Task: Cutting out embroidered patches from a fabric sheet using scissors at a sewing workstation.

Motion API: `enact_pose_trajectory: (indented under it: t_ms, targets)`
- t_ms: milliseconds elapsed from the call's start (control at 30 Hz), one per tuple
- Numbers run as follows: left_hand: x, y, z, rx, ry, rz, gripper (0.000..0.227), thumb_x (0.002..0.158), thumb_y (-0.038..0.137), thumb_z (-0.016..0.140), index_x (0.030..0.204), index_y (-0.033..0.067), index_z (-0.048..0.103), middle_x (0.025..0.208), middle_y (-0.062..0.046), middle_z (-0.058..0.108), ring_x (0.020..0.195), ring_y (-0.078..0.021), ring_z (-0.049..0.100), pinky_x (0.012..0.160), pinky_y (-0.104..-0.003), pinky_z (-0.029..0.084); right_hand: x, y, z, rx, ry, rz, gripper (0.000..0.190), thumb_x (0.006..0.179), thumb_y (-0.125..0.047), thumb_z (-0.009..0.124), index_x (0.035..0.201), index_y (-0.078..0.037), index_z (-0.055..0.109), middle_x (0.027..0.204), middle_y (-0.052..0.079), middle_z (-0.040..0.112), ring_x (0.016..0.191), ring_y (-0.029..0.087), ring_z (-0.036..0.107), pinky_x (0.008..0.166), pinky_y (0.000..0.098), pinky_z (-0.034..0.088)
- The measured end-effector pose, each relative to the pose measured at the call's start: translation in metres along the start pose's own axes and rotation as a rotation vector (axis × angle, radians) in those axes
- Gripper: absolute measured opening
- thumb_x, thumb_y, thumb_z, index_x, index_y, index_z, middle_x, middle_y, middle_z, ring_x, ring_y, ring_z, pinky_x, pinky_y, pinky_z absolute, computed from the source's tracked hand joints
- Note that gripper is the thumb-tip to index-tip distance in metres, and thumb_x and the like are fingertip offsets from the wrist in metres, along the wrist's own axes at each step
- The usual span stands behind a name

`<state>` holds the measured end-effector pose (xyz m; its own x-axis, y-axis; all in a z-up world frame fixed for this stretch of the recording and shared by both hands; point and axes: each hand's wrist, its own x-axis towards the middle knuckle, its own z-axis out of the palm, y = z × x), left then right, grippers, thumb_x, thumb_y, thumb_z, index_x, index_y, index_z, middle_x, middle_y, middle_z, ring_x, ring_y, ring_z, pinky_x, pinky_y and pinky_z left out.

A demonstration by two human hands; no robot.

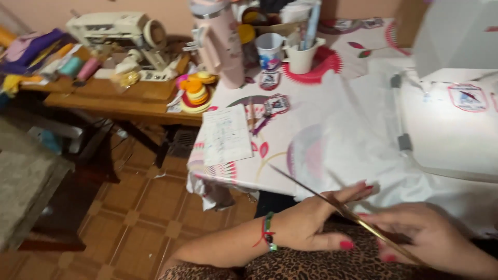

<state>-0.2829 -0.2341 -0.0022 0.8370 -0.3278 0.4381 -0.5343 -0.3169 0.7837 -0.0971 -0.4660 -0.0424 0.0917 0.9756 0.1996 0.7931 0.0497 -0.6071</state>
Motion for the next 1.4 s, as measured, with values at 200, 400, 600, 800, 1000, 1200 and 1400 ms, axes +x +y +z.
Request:
enact_pose_trajectory:
  t_ms: [200, 400, 600, 800, 1000, 1200, 1400]
  targets:
    - [-0.017, 0.008, -0.001, -0.463, 0.456, -0.028, 0.043, 0.113, 0.035, 0.042, 0.137, -0.0001, 0.042, 0.148, -0.026, 0.052, 0.145, -0.0354, 0.051, 0.124, -0.048, 0.047, 0.065, -0.038, 0.037, -0.096, 0.277, 0.124, 0.066, 0.052, -0.044, 0.101, 0.114, -0.035, 0.078, 0.092, -0.010, 0.087, 0.074, 0.008, 0.084, 0.068, 0.0268, 0.064]
    - [-0.028, -0.008, -0.016, -0.434, 0.627, 0.081, 0.028, 0.114, 0.036, 0.040, 0.118, 0.0088, 0.043, 0.123, -0.021, 0.067, 0.133, -0.0453, 0.059, 0.123, -0.061, 0.042, 0.080, -0.038, 0.028, -0.003, 0.205, -0.211, 0.042, 0.080, -0.031, 0.083, 0.120, -0.025, 0.077, 0.111, -0.001, 0.083, 0.094, 0.013, 0.083, 0.084, 0.0274, 0.066]
    - [-0.013, -0.047, -0.058, 0.047, 0.631, -0.462, 0.035, 0.106, 0.029, 0.042, 0.135, 0.0093, 0.047, 0.074, 0.002, 0.047, 0.057, -0.0107, 0.042, 0.054, -0.032, 0.036, 0.074, -0.038, 0.033, -0.009, 0.157, -0.011, 0.025, 0.087, -0.034, 0.071, 0.109, -0.027, 0.081, 0.095, -0.010, 0.087, 0.077, 0.009, 0.083, 0.067, 0.0263, 0.065]
    - [-0.001, -0.111, -0.073, 0.498, 0.417, -0.919, 0.060, 0.100, 0.020, 0.041, 0.157, 0.0055, 0.025, 0.103, -0.029, 0.065, 0.084, -0.0492, 0.064, 0.069, -0.058, 0.048, 0.056, -0.021, 0.043, 0.111, -0.063, 0.047, 0.023, 0.090, -0.028, 0.070, 0.108, -0.024, 0.083, 0.098, -0.007, 0.088, 0.084, 0.010, 0.083, 0.075, 0.0255, 0.059]
    - [0.001, -0.143, -0.073, 0.715, 0.342, -1.071, 0.065, 0.103, 0.028, 0.037, 0.159, 0.0003, 0.019, 0.121, -0.028, 0.058, 0.092, -0.0475, 0.068, 0.075, -0.060, 0.052, 0.048, -0.011, 0.041, 0.140, -0.040, 0.098, 0.021, 0.088, -0.030, 0.073, 0.103, -0.026, 0.086, 0.091, -0.009, 0.090, 0.078, 0.008, 0.085, 0.070, 0.0251, 0.062]
    - [0.029, -0.147, -0.075, 1.048, 0.025, -1.234, 0.072, 0.093, 0.018, 0.041, 0.159, -0.0059, 0.025, 0.100, -0.010, 0.072, 0.084, -0.0309, 0.073, 0.059, -0.045, 0.057, 0.049, -0.009, 0.044, 0.165, -0.042, 0.070, 0.020, 0.088, -0.031, 0.074, 0.102, -0.025, 0.086, 0.087, -0.009, 0.090, 0.075, 0.008, 0.085, 0.067, 0.0242, 0.063]
    - [0.067, -0.143, -0.079, 0.989, -0.045, -1.198, 0.072, 0.093, 0.016, 0.034, 0.161, -0.0032, 0.022, 0.087, -0.001, 0.075, 0.073, -0.0287, 0.073, 0.060, -0.044, 0.053, 0.047, -0.005, 0.047, 0.178, -0.051, 0.071, 0.020, 0.088, -0.031, 0.072, 0.100, -0.025, 0.086, 0.089, -0.010, 0.090, 0.077, 0.007, 0.085, 0.070, 0.0234, 0.062]
